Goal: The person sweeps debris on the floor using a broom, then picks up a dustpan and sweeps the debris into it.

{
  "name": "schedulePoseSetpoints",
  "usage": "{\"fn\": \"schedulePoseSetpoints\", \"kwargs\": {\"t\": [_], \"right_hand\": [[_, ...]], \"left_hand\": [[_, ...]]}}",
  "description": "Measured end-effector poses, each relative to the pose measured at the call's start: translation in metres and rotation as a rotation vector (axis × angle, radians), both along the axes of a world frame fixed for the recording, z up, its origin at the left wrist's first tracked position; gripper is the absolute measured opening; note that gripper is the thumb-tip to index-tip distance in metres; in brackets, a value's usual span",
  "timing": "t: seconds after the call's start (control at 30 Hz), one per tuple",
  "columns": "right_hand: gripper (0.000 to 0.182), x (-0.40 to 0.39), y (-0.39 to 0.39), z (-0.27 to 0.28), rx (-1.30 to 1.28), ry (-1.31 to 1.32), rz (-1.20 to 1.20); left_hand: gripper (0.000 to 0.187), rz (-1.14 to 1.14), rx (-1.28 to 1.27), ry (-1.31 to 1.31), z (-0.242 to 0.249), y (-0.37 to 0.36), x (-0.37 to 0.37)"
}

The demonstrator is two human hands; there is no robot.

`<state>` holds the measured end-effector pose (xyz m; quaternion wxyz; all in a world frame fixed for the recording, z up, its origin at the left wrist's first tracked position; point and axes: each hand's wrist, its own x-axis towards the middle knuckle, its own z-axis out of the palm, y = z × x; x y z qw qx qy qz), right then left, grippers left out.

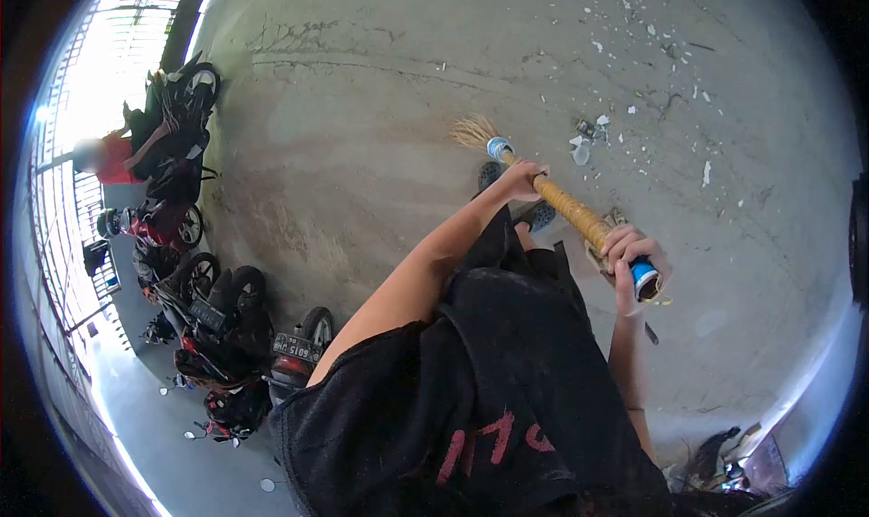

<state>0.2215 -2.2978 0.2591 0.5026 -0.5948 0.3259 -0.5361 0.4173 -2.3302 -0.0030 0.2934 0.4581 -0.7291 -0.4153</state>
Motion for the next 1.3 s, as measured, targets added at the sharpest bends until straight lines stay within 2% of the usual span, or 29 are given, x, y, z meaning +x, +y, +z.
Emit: {"fn": "schedulePoseSetpoints", "kwargs": {"t": [0.17,0.23,0.47,0.57,0.63,0.7,0.73,0.8,0.83,0.87,0.93,1.0,1.13,1.3], "right_hand": [[0.009,0.007,-0.010,0.003,-0.071,0.047,0.009],[0.009,0.010,-0.011,0.003,0.018,-0.059,0.043],[0.017,0.022,-0.021,-0.002,-0.022,-0.088,-0.032],[0.019,0.022,-0.024,-0.002,0.008,-0.142,-0.035],[0.023,0.021,-0.026,-0.012,0.007,-0.171,-0.032],[0.025,0.021,-0.029,-0.019,-0.002,-0.197,-0.083],[0.026,0.019,-0.029,-0.023,0.015,-0.191,-0.086],[0.026,0.016,-0.033,-0.025,0.034,-0.221,-0.074],[0.024,0.015,-0.034,-0.023,0.021,-0.204,-0.042],[0.022,0.015,-0.038,-0.022,0.011,-0.179,-0.012],[0.021,0.013,-0.048,-0.018,-0.019,-0.167,0.086],[0.021,0.008,-0.054,-0.014,-0.073,-0.123,0.217],[0.020,0.004,-0.057,-0.018,-0.074,-0.129,0.242],[0.019,0.005,-0.056,-0.022,-0.035,-0.194,0.073]], "left_hand": [[0.019,0.001,0.047,0.009,0.008,-0.005,0.005],[0.019,-0.012,0.040,0.034,0.008,-0.007,0.007],[0.021,0.031,0.023,0.050,0.011,-0.013,0.011],[0.021,0.029,0.019,0.068,-0.015,-0.016,0.009],[0.018,0.027,-0.028,0.049,-0.016,-0.016,0.009],[0.015,0.103,1.093,1.365,-0.069,-0.017,0.000],[0.015,0.142,1.071,1.346,-0.085,-0.018,-0.007],[0.017,0.165,0.740,0.926,-0.111,-0.020,-0.019],[0.017,0.162,0.584,0.708,-0.115,-0.018,-0.008],[0.017,0.179,0.580,0.685,-0.088,-0.020,0.004],[0.022,0.003,0.152,-0.256,0.005,-0.031,0.002],[0.024,0.034,0.154,-0.219,0.015,-0.030,0.003],[0.027,0.071,0.145,-0.235,0.010,-0.031,-0.003],[0.024,0.068,0.134,-0.237,0.014,-0.034,-0.004]]}}
